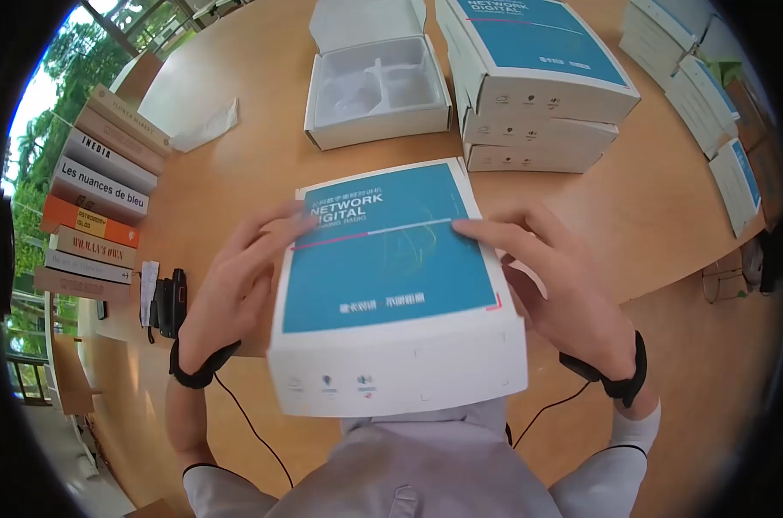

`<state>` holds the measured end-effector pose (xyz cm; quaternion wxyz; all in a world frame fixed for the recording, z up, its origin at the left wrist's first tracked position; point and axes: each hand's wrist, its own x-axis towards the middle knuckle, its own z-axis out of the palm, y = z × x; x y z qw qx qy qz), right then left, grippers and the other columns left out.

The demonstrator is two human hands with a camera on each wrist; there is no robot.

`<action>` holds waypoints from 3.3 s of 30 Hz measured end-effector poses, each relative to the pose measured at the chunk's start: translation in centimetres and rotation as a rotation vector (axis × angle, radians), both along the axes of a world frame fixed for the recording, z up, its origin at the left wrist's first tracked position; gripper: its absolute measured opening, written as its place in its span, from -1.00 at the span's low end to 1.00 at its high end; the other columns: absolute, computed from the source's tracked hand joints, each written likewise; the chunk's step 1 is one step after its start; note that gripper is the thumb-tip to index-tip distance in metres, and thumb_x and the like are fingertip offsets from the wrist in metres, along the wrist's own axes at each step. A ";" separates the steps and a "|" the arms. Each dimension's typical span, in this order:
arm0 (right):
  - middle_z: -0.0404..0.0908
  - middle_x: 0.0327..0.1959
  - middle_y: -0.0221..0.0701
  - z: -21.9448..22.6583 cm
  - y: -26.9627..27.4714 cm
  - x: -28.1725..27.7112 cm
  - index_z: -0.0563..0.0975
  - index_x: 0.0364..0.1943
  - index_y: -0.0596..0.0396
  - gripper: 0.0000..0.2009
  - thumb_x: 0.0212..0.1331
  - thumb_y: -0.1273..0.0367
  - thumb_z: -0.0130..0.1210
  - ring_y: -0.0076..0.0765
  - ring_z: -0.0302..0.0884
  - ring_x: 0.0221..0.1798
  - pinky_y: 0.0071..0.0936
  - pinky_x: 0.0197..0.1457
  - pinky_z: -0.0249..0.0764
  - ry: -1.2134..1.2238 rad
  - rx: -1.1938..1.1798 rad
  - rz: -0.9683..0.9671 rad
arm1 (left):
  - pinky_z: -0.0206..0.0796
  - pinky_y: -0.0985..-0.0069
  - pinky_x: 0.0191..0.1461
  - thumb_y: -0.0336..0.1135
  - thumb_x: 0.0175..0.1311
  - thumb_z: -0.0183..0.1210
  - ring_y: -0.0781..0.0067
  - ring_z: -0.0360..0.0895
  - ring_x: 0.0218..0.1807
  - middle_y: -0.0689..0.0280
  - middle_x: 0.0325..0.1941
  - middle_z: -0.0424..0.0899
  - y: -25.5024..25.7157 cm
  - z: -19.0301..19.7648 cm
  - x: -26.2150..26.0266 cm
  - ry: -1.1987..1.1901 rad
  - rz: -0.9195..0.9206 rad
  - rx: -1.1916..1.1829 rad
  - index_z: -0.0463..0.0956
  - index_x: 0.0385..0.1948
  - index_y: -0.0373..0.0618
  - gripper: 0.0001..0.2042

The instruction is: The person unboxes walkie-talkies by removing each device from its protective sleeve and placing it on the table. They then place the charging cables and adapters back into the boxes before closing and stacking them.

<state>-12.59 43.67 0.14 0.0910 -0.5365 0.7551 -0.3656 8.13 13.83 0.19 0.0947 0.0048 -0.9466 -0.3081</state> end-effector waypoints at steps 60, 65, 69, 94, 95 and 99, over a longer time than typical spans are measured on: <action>0.40 -0.47 -0.38 -4.9 1.7 4.5 0.22 0.63 -0.01 -0.21 0.25 0.48 0.19 -0.31 0.49 -0.48 -0.37 -0.43 0.48 0.387 0.104 0.081 | 0.68 0.47 -0.26 -0.59 -0.01 0.58 0.23 0.78 -0.18 0.00 -0.02 0.70 7.7 -4.0 7.1 -0.082 0.276 0.005 0.38 0.42 -0.28 -0.16; 0.32 -0.53 -0.45 0.0 3.4 1.9 0.45 0.49 0.04 -0.33 0.19 0.50 0.19 -0.42 0.42 -0.56 -0.48 -0.48 0.41 0.593 -0.050 0.057 | 0.67 0.49 -0.28 -0.59 -0.01 0.59 0.25 0.78 -0.17 0.04 -0.05 0.73 9.6 0.2 5.7 0.142 0.256 -0.193 0.44 0.35 -0.33 -0.22; 0.58 -0.39 -0.36 5.5 2.4 -0.2 0.55 0.42 0.03 -0.35 0.13 0.61 0.24 -0.42 0.56 -0.46 -0.48 -0.40 0.51 0.628 -0.009 -0.053 | 0.51 0.37 -0.29 -0.57 -0.05 0.57 0.16 0.68 -0.37 0.10 -0.26 0.70 7.7 4.5 0.6 0.361 0.209 -0.345 0.47 0.38 -0.19 -0.20; 0.47 -0.07 -0.52 3.8 4.3 -16.9 0.33 0.60 -0.25 -0.17 0.26 0.81 -0.13 -0.52 0.21 -0.27 -0.60 -0.09 0.31 0.088 -0.137 -0.469 | 0.57 0.28 -0.36 -0.46 0.25 0.22 0.24 0.73 -0.33 0.17 -0.39 0.66 5.4 3.7 -20.3 0.713 -0.057 -0.621 0.47 0.04 -0.30 -0.67; 0.46 -0.09 -0.51 4.0 4.1 -16.4 0.33 0.61 -0.24 -0.18 0.28 0.80 -0.12 -0.52 0.21 -0.27 -0.60 -0.09 0.31 0.086 -0.138 -0.478 | 0.54 0.33 -0.40 -0.44 0.26 0.22 0.29 0.72 -0.34 0.21 -0.40 0.65 5.4 3.8 -19.9 0.715 -0.052 -0.650 0.47 0.07 -0.25 -0.66; 0.37 -0.17 -0.49 3.5 4.0 -15.6 0.30 0.61 -0.17 -0.30 0.40 0.68 -0.04 -0.51 0.25 -0.23 -0.57 -0.07 0.32 0.122 -0.223 -0.484 | 0.39 0.52 -0.49 -0.36 0.30 0.22 0.42 0.66 -0.35 0.37 -0.46 0.59 5.6 4.4 -18.4 0.897 -0.021 -0.756 0.50 0.08 -0.06 -0.68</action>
